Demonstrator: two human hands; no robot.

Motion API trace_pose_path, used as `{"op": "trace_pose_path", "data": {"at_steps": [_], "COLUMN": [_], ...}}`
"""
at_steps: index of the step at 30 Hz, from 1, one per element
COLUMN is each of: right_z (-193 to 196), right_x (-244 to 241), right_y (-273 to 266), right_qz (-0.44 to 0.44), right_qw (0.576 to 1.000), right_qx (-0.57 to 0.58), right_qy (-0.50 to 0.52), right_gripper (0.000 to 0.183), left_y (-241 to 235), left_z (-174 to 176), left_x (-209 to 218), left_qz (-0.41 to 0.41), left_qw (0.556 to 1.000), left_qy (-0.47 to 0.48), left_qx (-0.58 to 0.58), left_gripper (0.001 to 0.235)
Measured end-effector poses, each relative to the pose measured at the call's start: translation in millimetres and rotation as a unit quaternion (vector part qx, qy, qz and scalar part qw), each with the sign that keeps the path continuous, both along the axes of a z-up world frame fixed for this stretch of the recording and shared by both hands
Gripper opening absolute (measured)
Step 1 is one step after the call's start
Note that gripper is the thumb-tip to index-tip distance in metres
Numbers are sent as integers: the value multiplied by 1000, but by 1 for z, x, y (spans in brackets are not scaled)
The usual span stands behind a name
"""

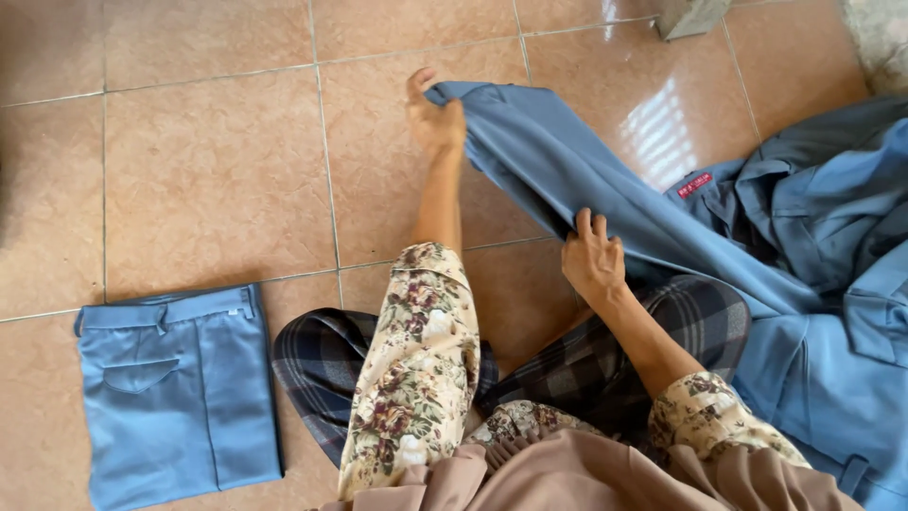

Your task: The person sits on a tiled floor and folds multiple pairs of light blue trousers by hand. They smooth each pair, fold the legs together, fold the garment in half, and then fold it again into a compact rectangle before stacking it with the others.

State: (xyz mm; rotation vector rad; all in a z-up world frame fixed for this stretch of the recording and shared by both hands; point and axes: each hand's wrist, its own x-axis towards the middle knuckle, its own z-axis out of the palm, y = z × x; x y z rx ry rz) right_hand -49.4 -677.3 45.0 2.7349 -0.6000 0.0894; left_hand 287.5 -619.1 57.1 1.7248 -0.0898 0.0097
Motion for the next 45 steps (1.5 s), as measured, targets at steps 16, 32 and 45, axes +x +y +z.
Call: {"op": "trace_pose_path", "data": {"at_steps": [16,32,45], "right_z": [214,-146,-36], "right_x": [87,86,95], "right_y": [-131,63,75], "right_qz": [4,162,179], "right_qw": [975,975,954], "right_qx": [-64,98,34], "right_qy": [-215,-120,-237], "right_gripper": [19,13,8], "left_y": [142,448,146], "left_z": [142,-181,-12], "left_x": [150,54,-124], "left_qz": [87,189,20], "left_qw": [924,910,810], "left_qy": [-199,-100,525], "left_qx": [-315,355,-261], "left_gripper": [47,32,96]}}
